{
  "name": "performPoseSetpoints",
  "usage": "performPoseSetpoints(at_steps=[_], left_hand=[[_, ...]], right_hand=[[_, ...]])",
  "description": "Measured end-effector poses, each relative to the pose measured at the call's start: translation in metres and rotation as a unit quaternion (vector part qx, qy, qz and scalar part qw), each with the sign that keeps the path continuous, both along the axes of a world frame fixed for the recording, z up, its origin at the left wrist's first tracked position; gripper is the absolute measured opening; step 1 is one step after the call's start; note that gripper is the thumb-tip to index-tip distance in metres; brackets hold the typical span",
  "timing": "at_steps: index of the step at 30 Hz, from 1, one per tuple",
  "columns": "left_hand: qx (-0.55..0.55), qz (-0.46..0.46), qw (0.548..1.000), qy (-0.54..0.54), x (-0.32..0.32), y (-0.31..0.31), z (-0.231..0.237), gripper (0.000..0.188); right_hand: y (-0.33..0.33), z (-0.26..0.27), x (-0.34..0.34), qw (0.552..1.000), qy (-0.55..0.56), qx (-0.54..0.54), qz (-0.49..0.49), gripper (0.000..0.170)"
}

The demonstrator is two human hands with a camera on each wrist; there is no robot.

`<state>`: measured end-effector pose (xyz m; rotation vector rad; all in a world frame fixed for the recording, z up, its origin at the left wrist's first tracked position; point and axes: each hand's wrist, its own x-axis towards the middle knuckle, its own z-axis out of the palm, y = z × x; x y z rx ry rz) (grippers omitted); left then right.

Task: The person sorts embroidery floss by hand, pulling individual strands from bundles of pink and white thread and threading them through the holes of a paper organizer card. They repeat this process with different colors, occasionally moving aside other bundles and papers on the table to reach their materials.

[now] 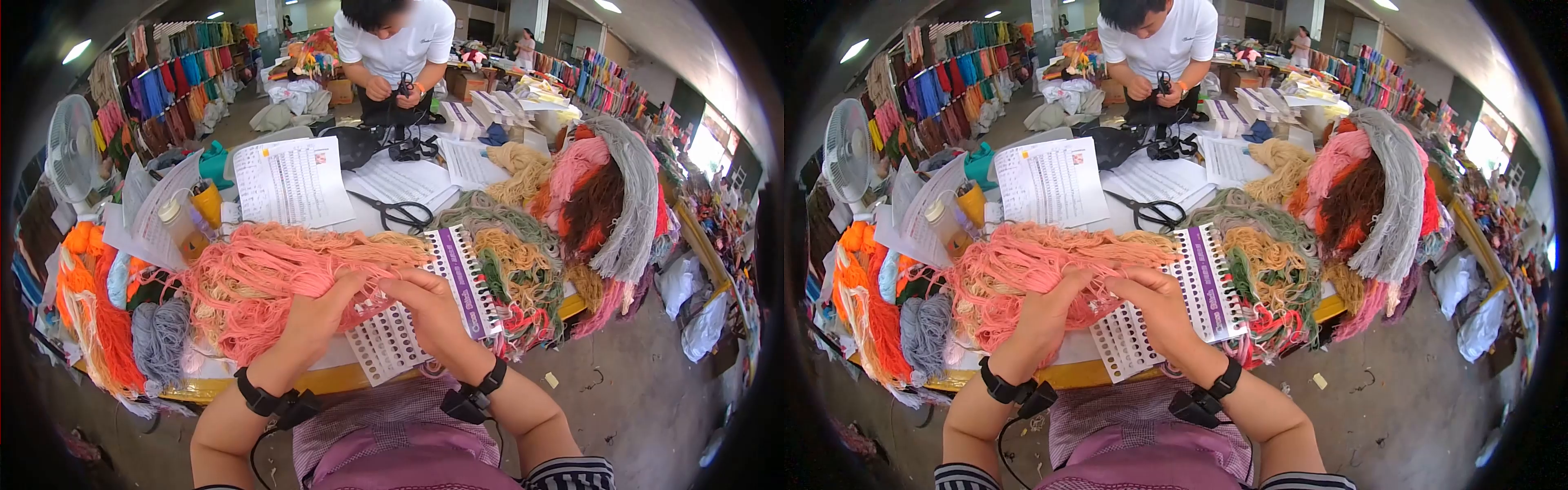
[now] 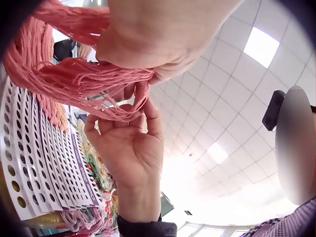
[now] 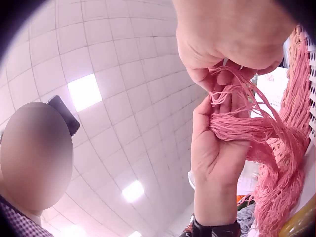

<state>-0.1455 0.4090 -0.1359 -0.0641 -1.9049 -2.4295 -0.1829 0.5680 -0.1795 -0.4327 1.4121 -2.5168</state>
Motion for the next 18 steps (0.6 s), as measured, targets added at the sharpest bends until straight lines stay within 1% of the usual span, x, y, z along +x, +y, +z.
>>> performPoseSetpoints(at_steps=[1,3,4,5,6,7,8,9,10,11,12,13,14,16,17,18], left_hand=[[0.0,-0.001,1.0,0.001,0.001,0.0,0.0,0.021],[0.049,0.016,0.998,-0.033,0.001,0.0,-0.001,0.022],[0.049,0.014,0.998,-0.032,0.005,-0.006,-0.003,0.022],[-0.176,0.008,0.984,0.008,0.009,-0.018,-0.006,0.022],[-0.389,-0.001,0.92,0.053,0.009,-0.023,-0.004,0.022],[-0.052,0.057,0.997,-0.019,0.0,-0.023,0.002,0.016],[0.289,0.099,0.948,-0.092,-0.011,-0.023,0.013,0.012],[0.37,-0.014,0.928,-0.045,-0.02,-0.054,0.011,0.011],[0.444,-0.129,0.887,-0.001,-0.029,-0.102,0.004,0.017],[0.406,-0.028,0.913,-0.013,-0.026,-0.138,0.011,0.024],[0.398,-0.04,0.916,0.036,-0.031,-0.189,-0.005,0.029],[0.395,-0.003,0.918,0.019,-0.03,-0.246,-0.016,0.029],[0.374,0.02,0.927,0.032,-0.027,-0.286,-0.028,0.028],[0.329,0.068,0.94,0.056,-0.019,-0.366,-0.048,0.027],[0.333,0.132,0.933,0.033,-0.001,-0.367,-0.034,0.026],[0.333,0.129,0.934,0.032,0.008,-0.371,-0.029,0.026]], right_hand=[[0.0,-0.001,0.0,1.0,-0.015,-0.019,0.005,0.01],[-0.001,0.0,0.001,0.999,-0.028,-0.037,0.006,0.01],[-0.001,0.002,0.002,0.996,-0.054,-0.066,0.01,0.01],[-0.001,0.003,0.003,0.992,-0.08,-0.094,0.014,0.01],[0.003,0.007,0.004,0.993,-0.075,-0.093,0.008,0.01],[0.011,0.012,0.005,0.961,-0.13,-0.215,0.115,0.01],[0.019,0.018,0.004,0.9,-0.175,-0.332,0.221,0.01],[0.035,0.015,0.003,0.911,-0.106,-0.299,0.264,0.011],[0.056,0.026,0.005,0.916,-0.09,-0.297,0.254,0.011],[0.081,0.039,0.012,0.975,-0.056,-0.068,0.204,0.014],[0.107,0.049,0.017,0.976,-0.026,0.165,0.139,0.017],[0.133,0.054,0.019,0.964,-0.001,0.255,0.077,0.019],[0.159,0.059,0.019,0.94,0.022,0.341,0.015,0.022],[0.216,0.076,0.013,0.877,0.073,0.475,0.004,0.021],[0.241,0.08,0.01,0.877,0.041,0.477,0.037,0.02],[0.262,0.083,0.009,0.874,0.008,0.48,0.072,0.02]])
